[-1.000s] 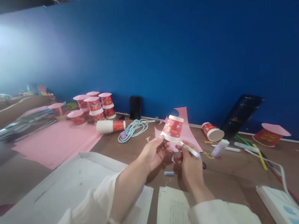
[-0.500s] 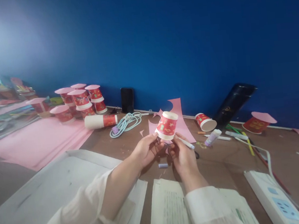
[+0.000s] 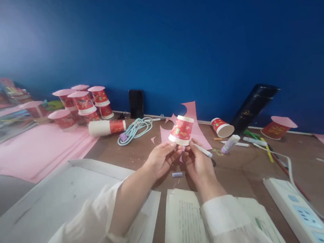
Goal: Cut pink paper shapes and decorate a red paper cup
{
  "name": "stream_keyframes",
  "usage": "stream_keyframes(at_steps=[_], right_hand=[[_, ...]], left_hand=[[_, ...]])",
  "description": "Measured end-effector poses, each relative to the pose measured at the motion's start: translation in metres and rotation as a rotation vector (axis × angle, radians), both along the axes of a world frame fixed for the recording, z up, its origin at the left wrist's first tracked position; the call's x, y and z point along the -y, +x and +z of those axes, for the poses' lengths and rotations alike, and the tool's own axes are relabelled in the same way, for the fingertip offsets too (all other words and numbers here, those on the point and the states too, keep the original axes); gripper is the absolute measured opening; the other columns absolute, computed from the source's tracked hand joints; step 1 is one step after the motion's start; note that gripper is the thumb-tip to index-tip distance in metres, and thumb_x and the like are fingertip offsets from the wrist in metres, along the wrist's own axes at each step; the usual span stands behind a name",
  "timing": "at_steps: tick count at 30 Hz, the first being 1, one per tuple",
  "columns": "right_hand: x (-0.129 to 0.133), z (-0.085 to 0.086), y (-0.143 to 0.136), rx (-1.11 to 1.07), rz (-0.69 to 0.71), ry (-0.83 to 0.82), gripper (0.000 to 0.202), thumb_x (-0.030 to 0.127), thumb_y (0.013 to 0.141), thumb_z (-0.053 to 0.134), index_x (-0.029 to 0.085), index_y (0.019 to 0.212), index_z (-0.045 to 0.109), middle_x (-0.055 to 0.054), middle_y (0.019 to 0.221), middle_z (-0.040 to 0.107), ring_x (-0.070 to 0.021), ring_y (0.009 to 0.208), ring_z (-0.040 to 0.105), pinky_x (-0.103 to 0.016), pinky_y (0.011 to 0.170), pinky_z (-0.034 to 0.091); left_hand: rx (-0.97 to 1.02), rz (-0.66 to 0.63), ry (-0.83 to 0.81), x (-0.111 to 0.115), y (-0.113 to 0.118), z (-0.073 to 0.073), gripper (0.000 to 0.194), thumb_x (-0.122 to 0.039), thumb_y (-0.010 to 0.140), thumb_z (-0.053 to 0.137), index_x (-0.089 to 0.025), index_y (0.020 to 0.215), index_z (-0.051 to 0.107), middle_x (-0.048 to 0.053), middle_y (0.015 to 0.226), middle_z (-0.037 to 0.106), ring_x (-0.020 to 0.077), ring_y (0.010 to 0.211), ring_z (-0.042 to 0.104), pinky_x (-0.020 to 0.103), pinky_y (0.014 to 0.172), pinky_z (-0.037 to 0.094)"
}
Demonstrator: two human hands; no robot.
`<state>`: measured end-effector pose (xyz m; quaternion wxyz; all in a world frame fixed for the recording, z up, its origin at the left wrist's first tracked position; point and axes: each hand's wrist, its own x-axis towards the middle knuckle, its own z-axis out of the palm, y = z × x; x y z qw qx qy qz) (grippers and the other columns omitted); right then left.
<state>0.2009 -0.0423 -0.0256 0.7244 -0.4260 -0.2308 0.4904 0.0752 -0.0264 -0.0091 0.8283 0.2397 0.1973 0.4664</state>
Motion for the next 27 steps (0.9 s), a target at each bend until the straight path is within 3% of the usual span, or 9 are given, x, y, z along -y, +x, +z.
stream_keyframes(at_steps=[4,6,9,11,14,27], right_hand=[[0.007,0.002,0.003,0.343,-0.179,-0.038,0.039,0.037,0.077,0.072,0.02,0.111,0.064,-0.002,0.079,0.068,-0.0131,0.062,0.061,-0.027,0.055,0.053],[0.013,0.006,0.006,0.718,-0.375,0.004,0.039,0.04,0.088,0.061,0.018,0.119,0.064,-0.003,0.076,0.068,-0.014,0.06,0.061,-0.031,0.059,0.053],[0.021,0.015,0.007,1.219,-0.61,0.244,0.035,0.035,0.093,0.054,0.016,0.121,0.066,-0.009,0.087,0.072,-0.0196,0.073,0.066,-0.04,0.076,0.053],[0.025,0.02,0.005,1.414,-0.641,0.426,0.029,0.027,0.092,0.056,0.017,0.117,0.068,-0.012,0.102,0.072,-0.0237,0.091,0.067,-0.042,0.085,0.051],[0.028,0.025,-0.001,1.53,-0.593,0.529,0.025,0.022,0.09,0.059,0.019,0.113,0.069,-0.011,0.104,0.073,-0.0251,0.095,0.068,-0.041,0.086,0.052],[0.027,0.026,-0.005,1.68,-0.584,0.557,0.016,0.019,0.089,0.061,0.015,0.102,0.069,-0.01,0.092,0.075,-0.0235,0.084,0.069,-0.038,0.081,0.05]], left_hand=[[-0.006,0.057,-0.047,-0.007,-0.002,-0.004,0.008,-0.013,0.085,0.064,-0.008,0.08,0.067,0.008,0.078,0.069,0.0079,0.067,0.065,0.017,0.072,0.054],[-0.022,0.087,-0.059,-0.009,-0.002,-0.005,0.008,-0.015,0.085,0.065,-0.009,0.081,0.067,0.007,0.078,0.069,0.0077,0.065,0.064,0.017,0.07,0.053],[-0.039,0.126,-0.049,-0.01,-0.002,-0.006,0.007,-0.016,0.084,0.066,-0.009,0.082,0.068,0.007,0.078,0.069,0.009,0.069,0.065,0.019,0.073,0.053],[-0.034,0.148,-0.03,-0.009,0.0,-0.006,0.006,-0.014,0.083,0.066,-0.009,0.082,0.069,0.007,0.079,0.069,0.0104,0.075,0.066,0.022,0.078,0.052],[-0.043,0.148,-0.014,-0.007,0.0,-0.006,0.006,-0.014,0.084,0.065,-0.01,0.081,0.07,0.007,0.08,0.069,0.0111,0.076,0.066,0.024,0.081,0.052],[-0.078,0.141,0.044,-0.008,0.003,-0.008,0.011,-0.019,0.078,0.072,-0.009,0.08,0.071,0.008,0.077,0.07,0.0118,0.075,0.066,0.026,0.083,0.052]])
